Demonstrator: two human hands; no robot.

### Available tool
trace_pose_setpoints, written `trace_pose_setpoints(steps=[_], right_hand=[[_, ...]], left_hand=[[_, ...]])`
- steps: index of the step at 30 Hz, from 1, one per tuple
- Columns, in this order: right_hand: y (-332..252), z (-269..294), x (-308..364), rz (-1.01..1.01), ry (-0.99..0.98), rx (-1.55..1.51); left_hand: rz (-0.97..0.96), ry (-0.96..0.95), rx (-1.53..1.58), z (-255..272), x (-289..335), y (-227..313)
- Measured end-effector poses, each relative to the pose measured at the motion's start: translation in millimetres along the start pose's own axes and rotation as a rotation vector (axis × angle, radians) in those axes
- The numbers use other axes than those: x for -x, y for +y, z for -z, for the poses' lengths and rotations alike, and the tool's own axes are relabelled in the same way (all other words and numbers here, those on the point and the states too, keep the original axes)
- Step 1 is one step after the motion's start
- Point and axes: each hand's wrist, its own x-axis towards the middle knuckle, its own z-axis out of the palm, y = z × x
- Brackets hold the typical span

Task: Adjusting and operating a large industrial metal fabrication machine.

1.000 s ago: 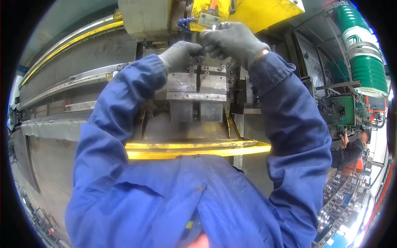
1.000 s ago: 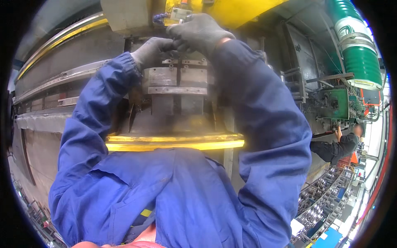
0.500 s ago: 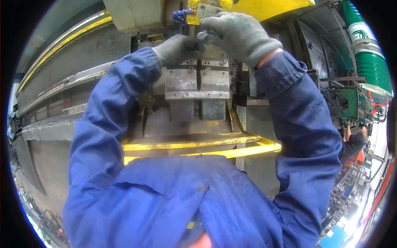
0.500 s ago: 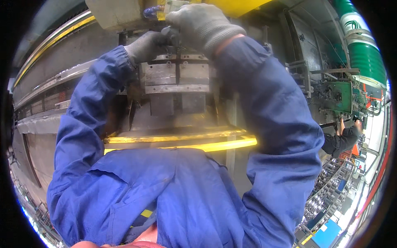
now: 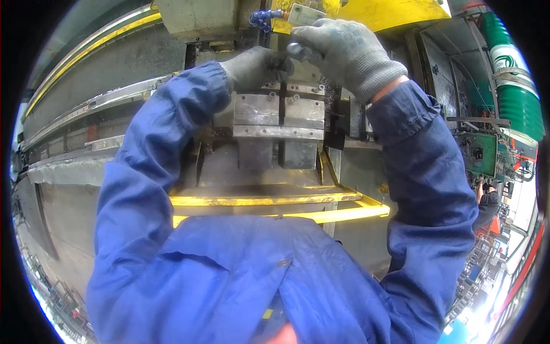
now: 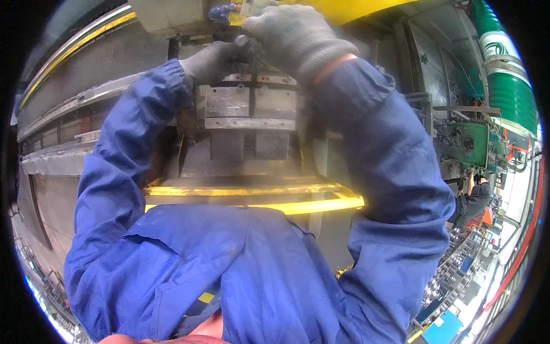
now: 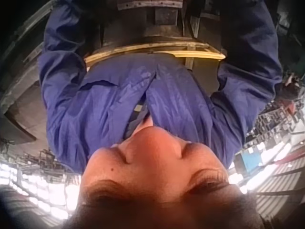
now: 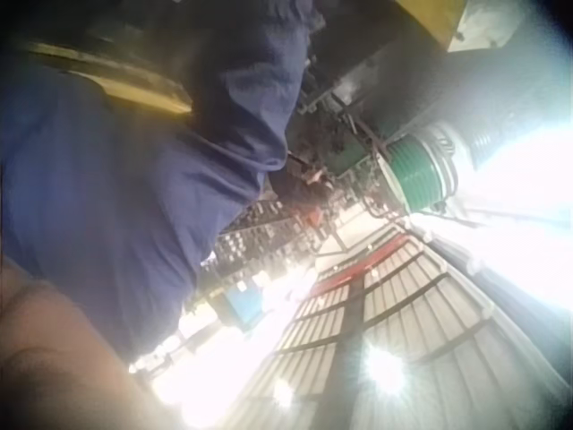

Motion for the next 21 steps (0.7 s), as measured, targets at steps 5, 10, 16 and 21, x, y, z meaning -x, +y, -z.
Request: trace_pose_setpoints(steps=[5,10,16,21], right_hand=[[0,5,-1,0.014,-0.07,0.081],[-11,14,1,-0.001,-0.172,-0.021],[-28,41,8,-0.281,-0.245,-0.803],[-13,8,-8,-0.456,-0.286,-0.887]], left_hand=[[-0.16,-0.005,-0.069,-5,-15,-16],[0.016,-0.095,-0.184,3,-8,5],[-0.26,0.116,0.038,-11,-29,-26],[-0.253,0.198,0.191,-21,-42,-36]])
